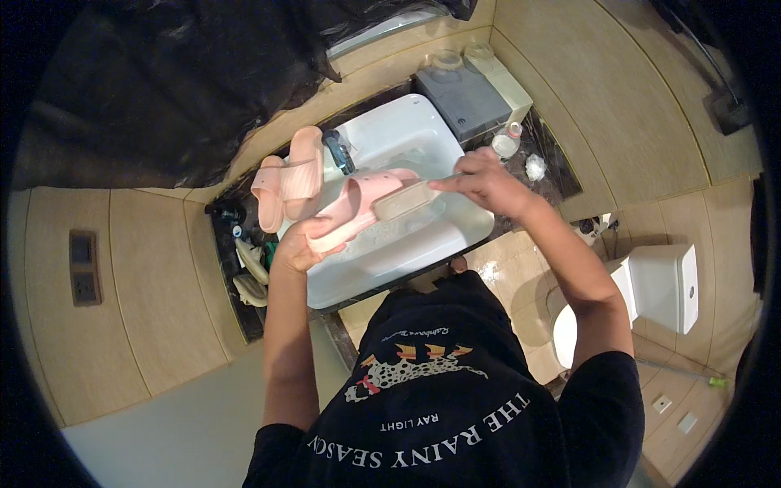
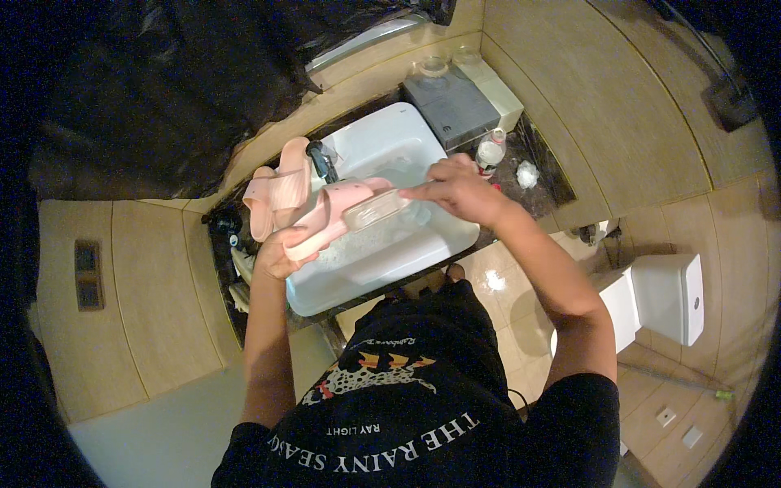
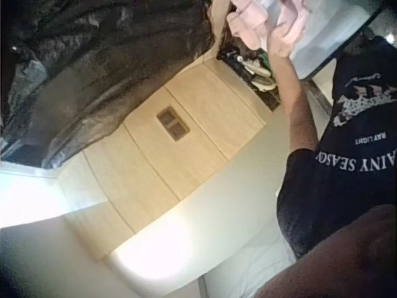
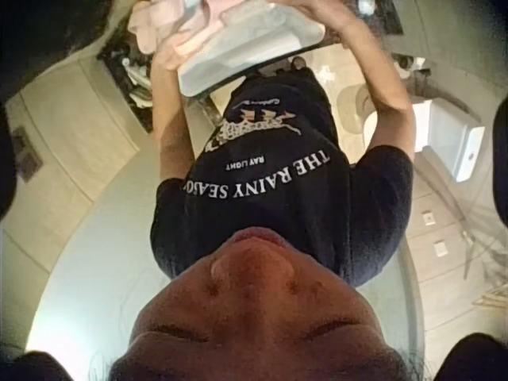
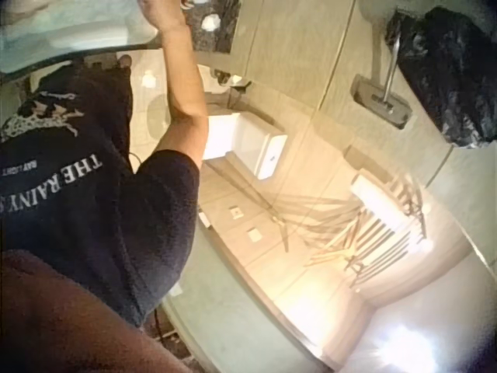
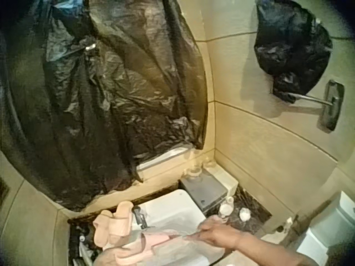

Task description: The person washes a pair of yellow slippers and a pair of pink slippers in a bathroom sink using a brush and water. They scrub each slipper thoroughly, rinse them, and place the yellow pair on a nearby mat before continuing with the pink pair.

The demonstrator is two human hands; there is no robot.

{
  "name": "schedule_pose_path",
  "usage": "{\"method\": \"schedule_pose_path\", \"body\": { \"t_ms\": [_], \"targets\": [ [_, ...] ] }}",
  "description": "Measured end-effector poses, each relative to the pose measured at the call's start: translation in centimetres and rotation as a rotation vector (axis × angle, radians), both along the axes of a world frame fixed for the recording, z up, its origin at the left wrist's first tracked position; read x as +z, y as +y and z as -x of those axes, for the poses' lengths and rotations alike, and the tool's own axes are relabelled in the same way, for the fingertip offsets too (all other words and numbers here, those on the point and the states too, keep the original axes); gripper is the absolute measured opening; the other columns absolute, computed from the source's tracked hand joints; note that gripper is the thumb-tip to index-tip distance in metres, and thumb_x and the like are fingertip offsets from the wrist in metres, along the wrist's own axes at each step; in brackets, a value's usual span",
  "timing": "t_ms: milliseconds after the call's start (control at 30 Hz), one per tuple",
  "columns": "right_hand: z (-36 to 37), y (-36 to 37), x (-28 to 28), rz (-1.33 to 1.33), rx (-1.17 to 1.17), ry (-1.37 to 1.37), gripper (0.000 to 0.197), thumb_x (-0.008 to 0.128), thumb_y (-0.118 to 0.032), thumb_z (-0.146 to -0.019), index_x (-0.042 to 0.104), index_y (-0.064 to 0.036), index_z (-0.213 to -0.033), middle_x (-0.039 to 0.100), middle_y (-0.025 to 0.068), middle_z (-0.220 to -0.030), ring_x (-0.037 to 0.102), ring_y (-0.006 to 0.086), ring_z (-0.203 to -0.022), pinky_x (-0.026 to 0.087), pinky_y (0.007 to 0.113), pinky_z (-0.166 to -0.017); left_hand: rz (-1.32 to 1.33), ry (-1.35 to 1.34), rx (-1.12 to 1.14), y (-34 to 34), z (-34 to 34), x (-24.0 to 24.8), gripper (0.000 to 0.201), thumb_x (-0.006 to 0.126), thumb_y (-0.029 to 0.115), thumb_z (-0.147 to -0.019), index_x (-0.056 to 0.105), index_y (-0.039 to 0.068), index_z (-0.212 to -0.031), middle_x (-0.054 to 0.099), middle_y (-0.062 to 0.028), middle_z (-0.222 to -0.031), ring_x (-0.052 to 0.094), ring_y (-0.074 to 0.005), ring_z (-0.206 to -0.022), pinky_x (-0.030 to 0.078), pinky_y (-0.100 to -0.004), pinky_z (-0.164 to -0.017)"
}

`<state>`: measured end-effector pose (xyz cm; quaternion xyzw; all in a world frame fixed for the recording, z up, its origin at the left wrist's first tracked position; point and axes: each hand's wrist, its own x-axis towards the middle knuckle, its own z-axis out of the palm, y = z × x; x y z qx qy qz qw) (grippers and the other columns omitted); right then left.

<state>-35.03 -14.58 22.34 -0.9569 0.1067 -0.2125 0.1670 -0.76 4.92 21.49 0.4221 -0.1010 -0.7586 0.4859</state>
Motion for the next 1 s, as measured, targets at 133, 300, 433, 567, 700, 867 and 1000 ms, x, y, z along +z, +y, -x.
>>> {"method": "schedule_pose_path", "body": {
  "t_ms": [133,300,433,567,700,867,1000],
  "targets": [
    [-0.2,0.8,0.5,-0.034,-0.010,-0.017,0.047,0.066,-0.004,-0.077,0.068,-0.0285,-0.118,0.058,-0.0003,-0.084,0.055,0.0188,-0.082,0.036,0.032,-0.081,-0.041,-0.049,0.019,-0.1,0.0,0.0,0.051,0.062,0.014,-0.082,0.048,-0.007,-0.126,0.062,-0.0204,-0.114,0.064,-0.0364,-0.102,0.058,-0.0424,-0.075],
    [-3.5,3.1,0.2,-0.114,0.094,-0.208,0.040,0.065,-0.009,-0.082,0.069,-0.0268,-0.117,0.060,-0.0007,-0.080,0.056,0.0187,-0.080,0.036,0.031,-0.079,-0.037,0.051,0.128,-0.3,0.7,-3.0,0.052,0.063,0.014,-0.081,0.048,-0.005,-0.127,0.063,-0.0177,-0.111,0.067,-0.0330,-0.091,0.060,-0.0408,-0.071],
    [-0.6,1.1,-0.6,-0.235,-0.100,-0.113,0.032,0.064,-0.014,-0.087,0.069,-0.0216,-0.118,0.061,0.0013,-0.078,0.057,0.0198,-0.077,0.037,0.032,-0.078,0.088,0.093,0.037,0.7,-0.2,0.4,0.051,0.057,0.014,-0.087,0.044,-0.004,-0.132,0.061,-0.0195,-0.115,0.066,-0.0314,-0.098,0.062,-0.0390,-0.071],
    [-2.3,2.3,0.0,-0.313,-0.041,-0.200,0.037,0.064,-0.010,-0.086,0.067,-0.0214,-0.121,0.059,0.0055,-0.077,0.056,0.0214,-0.076,0.039,0.033,-0.073,0.037,0.021,0.104,-0.4,1.3,-0.2,0.054,0.060,0.016,-0.085,0.043,-0.004,-0.133,0.060,-0.0193,-0.117,0.065,-0.0323,-0.100,0.061,-0.0392,-0.073],
    [-3.9,3.4,-0.8,-0.402,-0.100,-0.291,0.040,0.064,-0.007,-0.086,0.064,-0.0189,-0.124,0.057,0.0100,-0.076,0.055,0.0250,-0.072,0.044,0.034,-0.069,0.037,0.037,0.149,-1.2,2.5,-1.0,0.057,0.062,0.018,-0.084,0.042,-0.002,-0.134,0.058,-0.0179,-0.122,0.063,-0.0308,-0.105,0.059,-0.0412,-0.078],
    [-3.2,4.1,-1.3,-0.459,-0.330,-0.210,0.041,0.064,-0.010,-0.086,0.064,-0.0252,-0.124,0.059,0.0114,-0.076,0.058,0.0271,-0.068,0.049,0.035,-0.064,0.114,-0.134,0.163,-1.0,2.8,-0.2,0.062,0.063,0.011,-0.084,0.038,0.003,-0.141,0.054,-0.0158,-0.129,0.059,-0.0322,-0.112,0.058,-0.0474,-0.080],
    [-4.2,4.3,-1.3,-0.433,-0.352,-0.213,0.040,0.063,-0.012,-0.088,0.062,-0.0255,-0.126,0.060,0.0120,-0.078,0.059,0.0284,-0.071,0.049,0.035,-0.066,0.179,-0.222,0.223,-1.7,4.2,-0.1,0.068,0.064,0.004,-0.085,0.033,0.007,-0.145,0.050,-0.0140,-0.134,0.056,-0.0307,-0.117,0.054,-0.0478,-0.087]
  ]
}}
